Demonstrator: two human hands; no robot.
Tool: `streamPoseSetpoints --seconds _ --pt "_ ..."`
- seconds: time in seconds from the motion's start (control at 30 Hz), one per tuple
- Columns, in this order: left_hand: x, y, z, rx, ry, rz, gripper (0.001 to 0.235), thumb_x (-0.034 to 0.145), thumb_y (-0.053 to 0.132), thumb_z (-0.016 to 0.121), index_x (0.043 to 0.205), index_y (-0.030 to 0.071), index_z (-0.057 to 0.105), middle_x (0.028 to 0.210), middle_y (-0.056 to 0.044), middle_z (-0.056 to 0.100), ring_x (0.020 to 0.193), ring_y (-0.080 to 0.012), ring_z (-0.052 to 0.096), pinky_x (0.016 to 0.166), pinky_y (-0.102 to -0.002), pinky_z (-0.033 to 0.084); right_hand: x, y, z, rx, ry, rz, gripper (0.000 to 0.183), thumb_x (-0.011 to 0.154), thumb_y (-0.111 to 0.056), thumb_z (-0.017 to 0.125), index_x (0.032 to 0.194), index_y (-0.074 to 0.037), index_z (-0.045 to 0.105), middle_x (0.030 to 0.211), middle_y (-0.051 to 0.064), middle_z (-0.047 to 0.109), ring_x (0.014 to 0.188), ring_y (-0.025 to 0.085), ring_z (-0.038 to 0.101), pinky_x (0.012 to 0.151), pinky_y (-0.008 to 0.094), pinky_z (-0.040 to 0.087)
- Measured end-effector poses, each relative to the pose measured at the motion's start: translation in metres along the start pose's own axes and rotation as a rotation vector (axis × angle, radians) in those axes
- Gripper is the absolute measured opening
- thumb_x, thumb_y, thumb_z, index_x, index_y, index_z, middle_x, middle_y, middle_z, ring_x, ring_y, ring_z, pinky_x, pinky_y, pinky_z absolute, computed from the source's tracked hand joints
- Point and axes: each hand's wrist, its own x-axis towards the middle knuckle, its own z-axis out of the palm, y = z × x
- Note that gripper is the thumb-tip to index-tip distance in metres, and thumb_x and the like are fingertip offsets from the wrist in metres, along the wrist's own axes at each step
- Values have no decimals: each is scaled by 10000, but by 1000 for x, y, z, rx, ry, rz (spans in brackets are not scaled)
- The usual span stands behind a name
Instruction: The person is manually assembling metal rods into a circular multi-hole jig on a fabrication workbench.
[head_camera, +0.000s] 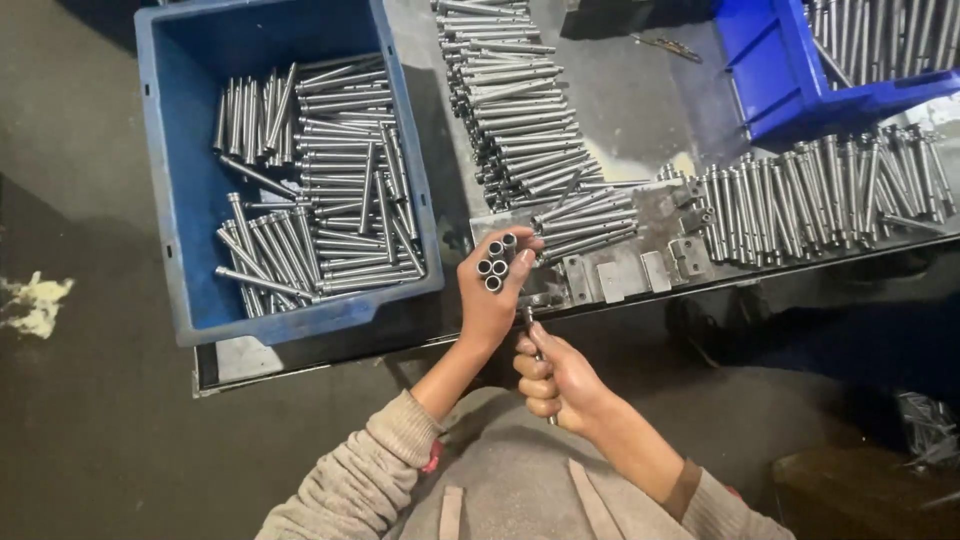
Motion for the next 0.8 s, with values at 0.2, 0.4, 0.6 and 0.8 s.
streamPoseSetpoints --seconds 0.2,0.4,0.6,0.8 --pt "0 -1 0 16 51 22 185 987 163 668 1065 16 748 900 -192 774 885 -238 746 793 -391 607 10 18 13 -223 213 -208 303 1129 -294 344 913 -107 446 578 -67 281 347 40 221 240 198 200" --pt "-1 -5 3 -37 87 12 216 966 145 681 1123 8 742 919 -178 788 820 -211 753 769 -359 606 2 3 4 -111 35 -42 346 1127 -434 371 912 -166 406 641 -98 210 406 29 142 275 184 153" --pt "-1 14 1 80 75 3 259 984 220 629 1169 56 708 1000 -99 792 888 -177 740 889 -331 582 -17 -39 -12 -1569 -157 -1088 297 1037 -145 459 743 -110 491 699 34 507 595 208 480 552 398 388" --pt "0 7 4 348 82 78 202 955 242 670 993 77 780 932 -28 797 884 -145 742 777 -288 542 69 -238 20 -1424 -9 -1281 265 1079 -196 483 1167 5 632 1100 150 671 1041 311 640 907 414 458"
